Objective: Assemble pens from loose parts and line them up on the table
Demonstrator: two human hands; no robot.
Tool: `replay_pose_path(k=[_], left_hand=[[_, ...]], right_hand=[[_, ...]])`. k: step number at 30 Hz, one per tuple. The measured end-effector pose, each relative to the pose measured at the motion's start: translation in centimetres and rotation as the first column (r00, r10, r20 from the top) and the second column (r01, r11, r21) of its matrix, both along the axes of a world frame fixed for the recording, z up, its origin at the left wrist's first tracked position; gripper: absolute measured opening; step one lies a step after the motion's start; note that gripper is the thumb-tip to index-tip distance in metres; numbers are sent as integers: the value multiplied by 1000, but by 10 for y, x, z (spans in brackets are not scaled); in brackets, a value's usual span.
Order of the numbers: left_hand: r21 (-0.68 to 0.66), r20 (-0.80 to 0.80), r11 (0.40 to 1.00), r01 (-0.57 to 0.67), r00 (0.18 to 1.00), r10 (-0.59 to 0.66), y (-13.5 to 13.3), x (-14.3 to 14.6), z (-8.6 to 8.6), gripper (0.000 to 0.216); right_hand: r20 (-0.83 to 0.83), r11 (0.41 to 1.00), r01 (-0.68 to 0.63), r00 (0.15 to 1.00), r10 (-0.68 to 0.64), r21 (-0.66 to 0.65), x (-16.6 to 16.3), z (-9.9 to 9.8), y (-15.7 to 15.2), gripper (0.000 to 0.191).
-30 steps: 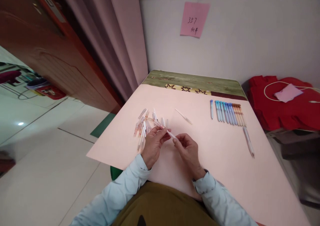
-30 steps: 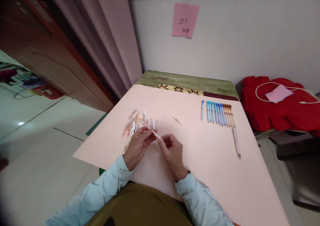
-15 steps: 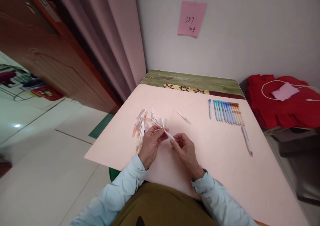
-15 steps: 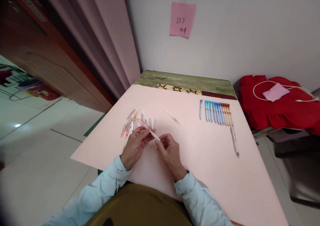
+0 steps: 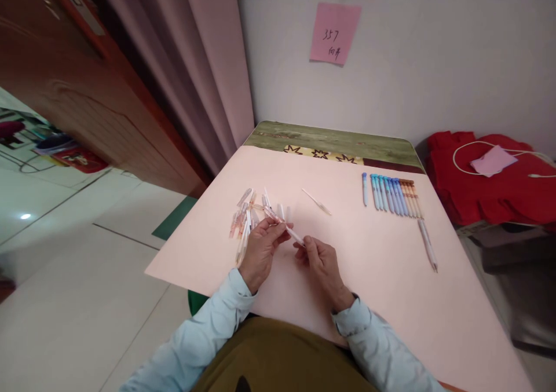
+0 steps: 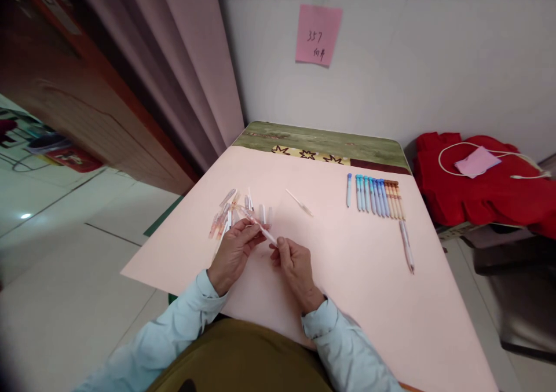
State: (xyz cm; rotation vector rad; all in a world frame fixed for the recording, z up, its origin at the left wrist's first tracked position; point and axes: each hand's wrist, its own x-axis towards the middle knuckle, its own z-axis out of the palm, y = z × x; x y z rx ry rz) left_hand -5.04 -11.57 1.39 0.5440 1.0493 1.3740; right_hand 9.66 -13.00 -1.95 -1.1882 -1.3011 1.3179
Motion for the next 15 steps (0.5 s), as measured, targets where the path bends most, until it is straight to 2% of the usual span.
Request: replay_pose_path(k=[2, 5, 7, 11, 15], left_hand=[[-5, -3, 1000, -4, 1000, 4, 0, 0, 0, 27], [-10, -19, 1000, -1, 1000, 1, -1, 1, -1, 28], [-7, -20, 1000, 5, 1000, -5, -1, 1, -1, 27], [-1, -13, 1000, 15, 1000, -15, -1, 1, -2, 24], [-5, -23, 1000, 21, 999, -21, -2, 2, -2, 23]], right_hand=[[18, 998, 38, 999, -40, 58, 0, 0, 0, 34], [60, 991, 82, 994, -89, 109, 0, -1, 1, 31], [65, 996, 41, 997, -46, 84, 1, -2, 1, 29], [39, 998, -40, 999, 38, 44, 1, -3, 0, 42], [64, 992, 46, 996, -54, 119, 1, -5, 1, 27]])
